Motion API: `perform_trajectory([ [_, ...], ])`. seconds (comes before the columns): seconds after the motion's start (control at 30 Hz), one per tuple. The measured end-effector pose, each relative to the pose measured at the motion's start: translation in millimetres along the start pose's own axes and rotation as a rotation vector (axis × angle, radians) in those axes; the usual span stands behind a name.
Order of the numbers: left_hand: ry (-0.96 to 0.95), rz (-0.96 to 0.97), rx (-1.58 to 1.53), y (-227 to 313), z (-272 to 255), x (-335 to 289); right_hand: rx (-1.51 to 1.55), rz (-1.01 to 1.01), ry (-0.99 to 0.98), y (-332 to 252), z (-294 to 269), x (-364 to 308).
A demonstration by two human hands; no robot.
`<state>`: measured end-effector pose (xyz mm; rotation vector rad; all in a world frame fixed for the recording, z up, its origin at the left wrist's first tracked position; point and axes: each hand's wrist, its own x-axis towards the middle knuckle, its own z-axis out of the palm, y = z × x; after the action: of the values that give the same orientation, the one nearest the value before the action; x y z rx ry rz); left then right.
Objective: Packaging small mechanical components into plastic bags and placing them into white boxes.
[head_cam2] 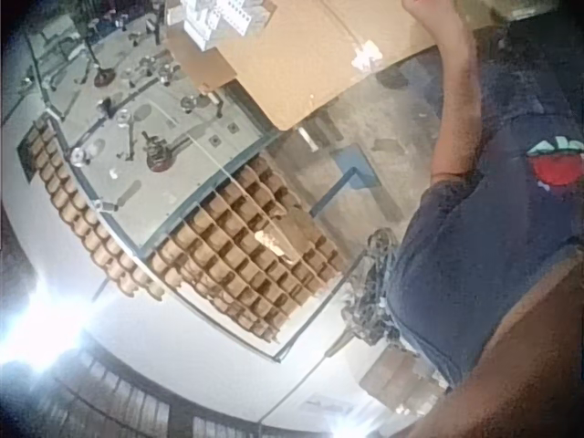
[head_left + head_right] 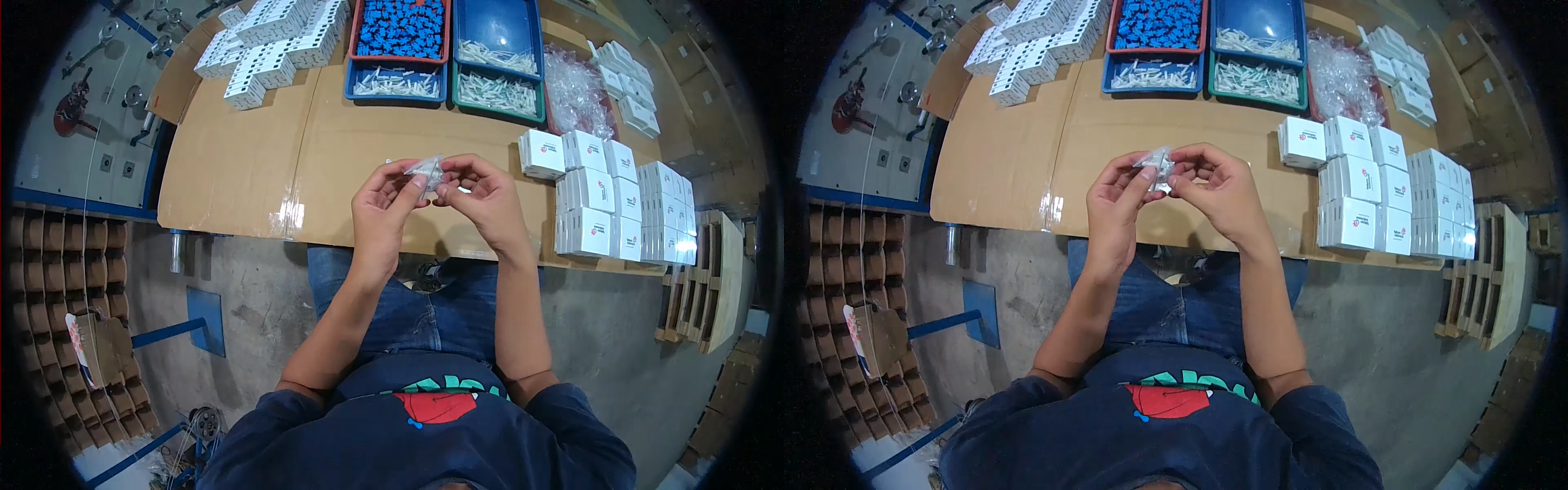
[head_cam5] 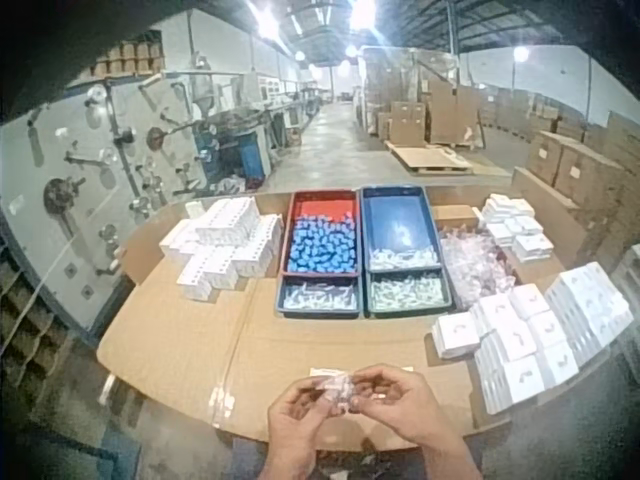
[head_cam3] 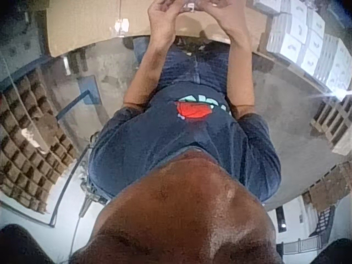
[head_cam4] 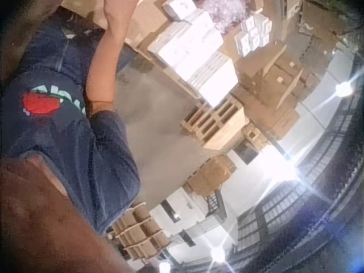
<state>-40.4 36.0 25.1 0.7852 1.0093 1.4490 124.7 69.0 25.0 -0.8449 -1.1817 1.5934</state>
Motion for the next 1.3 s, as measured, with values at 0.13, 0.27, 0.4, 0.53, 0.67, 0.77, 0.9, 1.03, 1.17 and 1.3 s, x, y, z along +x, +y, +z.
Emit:
perform_trajectory([
  [0.13, -0.038, -0.007, -0.025, -5, -2, 2, -0.086, 0.001, 0.030, 6, -2, 3],
  [0.27, -0.035, -0.020, -0.046, -2, 0, 2, -0.154, -0.024, 0.030, 1, -3, 4],
  [0.4, -0.026, -0.024, -0.036, -5, -1, 1, -0.290, -0.077, -0.022, 1, -10, 2],
  [0.53, -0.025, -0.002, -0.056, -6, -1, 0, -0.291, -0.068, -0.037, -7, -8, -2],
  [0.67, -0.005, -0.035, -0.050, -6, 0, 1, -0.304, -0.019, -0.063, -9, -12, -3],
  [0.77, -0.022, -0.035, -0.068, -5, 1, 2, -0.252, -0.024, -0.020, -8, -14, -1],
  [0.9, -0.049, -0.031, -0.051, -8, -1, 0, -0.311, 0.033, -0.012, -11, -11, 0],
  [1.03, -0.056, -0.043, -0.079, -5, 0, -2, -0.238, 0.051, -0.005, -12, -11, -1],
  [1.17, -0.157, -0.019, -0.082, -7, -2, -4, -0.186, 0.043, 0.017, -9, -12, -2],
  [1.3, -0.207, 0.002, -0.083, -4, 5, -5, -0.128, 0.060, 0.047, -7, -13, -2],
])
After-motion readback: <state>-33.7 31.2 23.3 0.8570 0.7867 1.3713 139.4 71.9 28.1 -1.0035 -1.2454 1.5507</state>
